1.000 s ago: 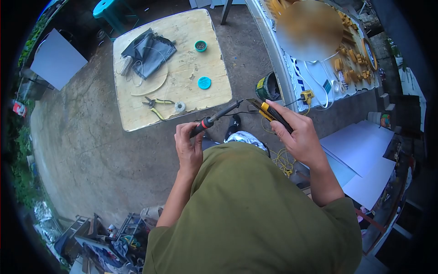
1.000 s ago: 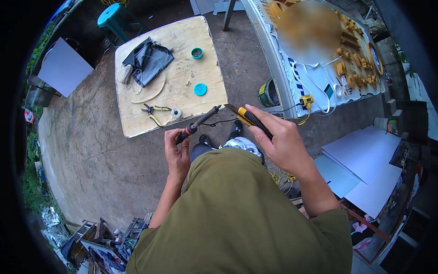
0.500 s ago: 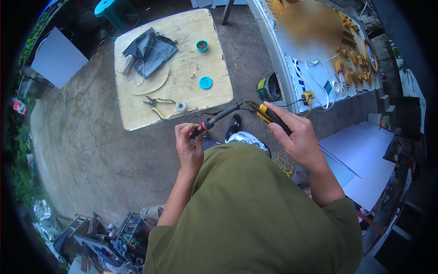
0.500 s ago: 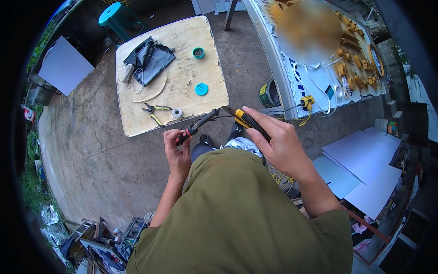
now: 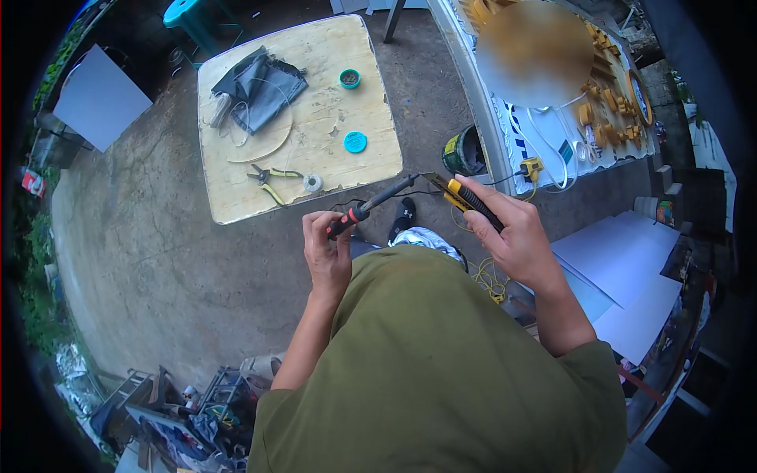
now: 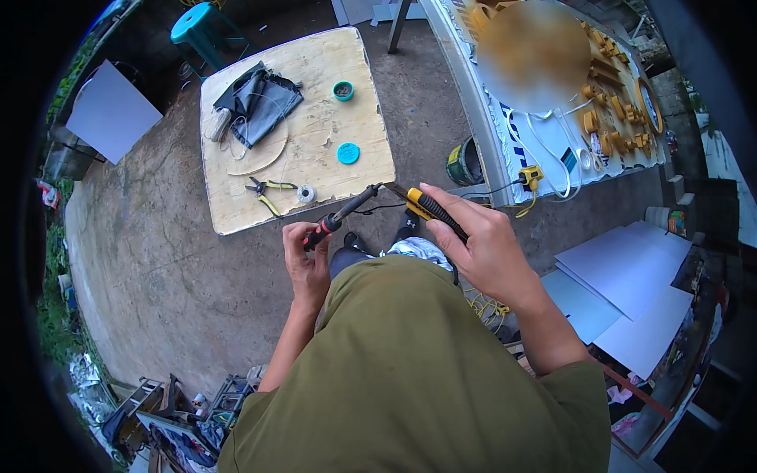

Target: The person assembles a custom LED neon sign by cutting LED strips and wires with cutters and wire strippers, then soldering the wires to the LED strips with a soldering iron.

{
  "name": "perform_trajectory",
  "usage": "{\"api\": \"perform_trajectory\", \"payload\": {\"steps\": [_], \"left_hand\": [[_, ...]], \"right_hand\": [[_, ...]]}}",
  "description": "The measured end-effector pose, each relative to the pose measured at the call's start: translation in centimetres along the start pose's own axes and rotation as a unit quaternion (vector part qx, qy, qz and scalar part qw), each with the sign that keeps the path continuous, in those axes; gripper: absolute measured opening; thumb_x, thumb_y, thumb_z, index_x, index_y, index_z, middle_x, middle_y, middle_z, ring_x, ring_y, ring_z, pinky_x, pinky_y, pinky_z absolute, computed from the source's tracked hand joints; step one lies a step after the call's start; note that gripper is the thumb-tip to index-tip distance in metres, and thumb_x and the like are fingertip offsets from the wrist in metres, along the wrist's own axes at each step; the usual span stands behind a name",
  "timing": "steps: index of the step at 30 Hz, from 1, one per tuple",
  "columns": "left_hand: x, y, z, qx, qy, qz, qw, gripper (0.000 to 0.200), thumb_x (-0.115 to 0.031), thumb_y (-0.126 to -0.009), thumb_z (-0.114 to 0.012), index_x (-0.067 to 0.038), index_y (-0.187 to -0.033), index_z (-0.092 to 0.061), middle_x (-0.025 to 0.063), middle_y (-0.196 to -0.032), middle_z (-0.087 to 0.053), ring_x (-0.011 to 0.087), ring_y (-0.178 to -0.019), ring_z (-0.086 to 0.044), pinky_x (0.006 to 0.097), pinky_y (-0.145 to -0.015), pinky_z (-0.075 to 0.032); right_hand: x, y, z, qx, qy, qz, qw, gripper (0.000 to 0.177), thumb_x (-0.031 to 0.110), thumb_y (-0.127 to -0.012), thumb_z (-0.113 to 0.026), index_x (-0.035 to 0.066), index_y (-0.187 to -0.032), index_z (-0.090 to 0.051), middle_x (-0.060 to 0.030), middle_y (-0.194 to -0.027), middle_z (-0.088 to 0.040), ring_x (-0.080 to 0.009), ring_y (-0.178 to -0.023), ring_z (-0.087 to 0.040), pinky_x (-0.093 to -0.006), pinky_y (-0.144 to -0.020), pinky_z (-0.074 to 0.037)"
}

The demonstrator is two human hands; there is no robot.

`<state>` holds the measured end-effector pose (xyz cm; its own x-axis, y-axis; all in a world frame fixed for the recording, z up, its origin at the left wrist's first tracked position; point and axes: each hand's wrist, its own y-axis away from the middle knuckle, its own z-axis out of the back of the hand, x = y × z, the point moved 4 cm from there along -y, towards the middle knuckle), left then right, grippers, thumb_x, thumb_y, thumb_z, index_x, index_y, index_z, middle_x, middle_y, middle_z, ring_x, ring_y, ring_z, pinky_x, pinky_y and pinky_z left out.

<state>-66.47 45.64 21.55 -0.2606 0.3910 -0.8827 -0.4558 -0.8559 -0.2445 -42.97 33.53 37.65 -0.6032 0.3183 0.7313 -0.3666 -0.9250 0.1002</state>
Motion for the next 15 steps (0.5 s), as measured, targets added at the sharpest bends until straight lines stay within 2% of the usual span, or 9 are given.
{"api": "perform_trajectory", "payload": {"steps": [10, 15], "left_hand": [[-0.05, 0.2, 0.01, -0.006, 0.003, -0.002, 1.0, 0.031, -0.001, -0.093, -0.073, -0.008, -0.119, -0.058, 0.0118, -0.105, -0.056, 0.0225, -0.082, -0.061, 0.0351, -0.069, -0.052], [0.05, 0.42, 0.0, -0.008, 0.0, -0.004, 1.0, 0.031, -0.001, -0.093, -0.073, -0.008, -0.119, -0.058, 0.0118, -0.105, -0.056, 0.0225, -0.082, -0.061, 0.0349, -0.069, -0.052]], "right_hand": [[-0.22, 0.04, 0.16, -0.009, -0.003, -0.008, 1.0, 0.042, 0.014, -0.099, -0.067, 0.002, -0.139, -0.063, -0.025, -0.119, -0.073, -0.0384, -0.106, -0.073, -0.0415, -0.091, -0.056], [0.35, 0.15, 0.3, 0.015, 0.004, -0.022, 1.0, 0.042, 0.014, -0.099, -0.068, 0.002, -0.138, -0.063, -0.0251, -0.119, -0.073, -0.0384, -0.106, -0.073, -0.0418, -0.091, -0.056]]}}
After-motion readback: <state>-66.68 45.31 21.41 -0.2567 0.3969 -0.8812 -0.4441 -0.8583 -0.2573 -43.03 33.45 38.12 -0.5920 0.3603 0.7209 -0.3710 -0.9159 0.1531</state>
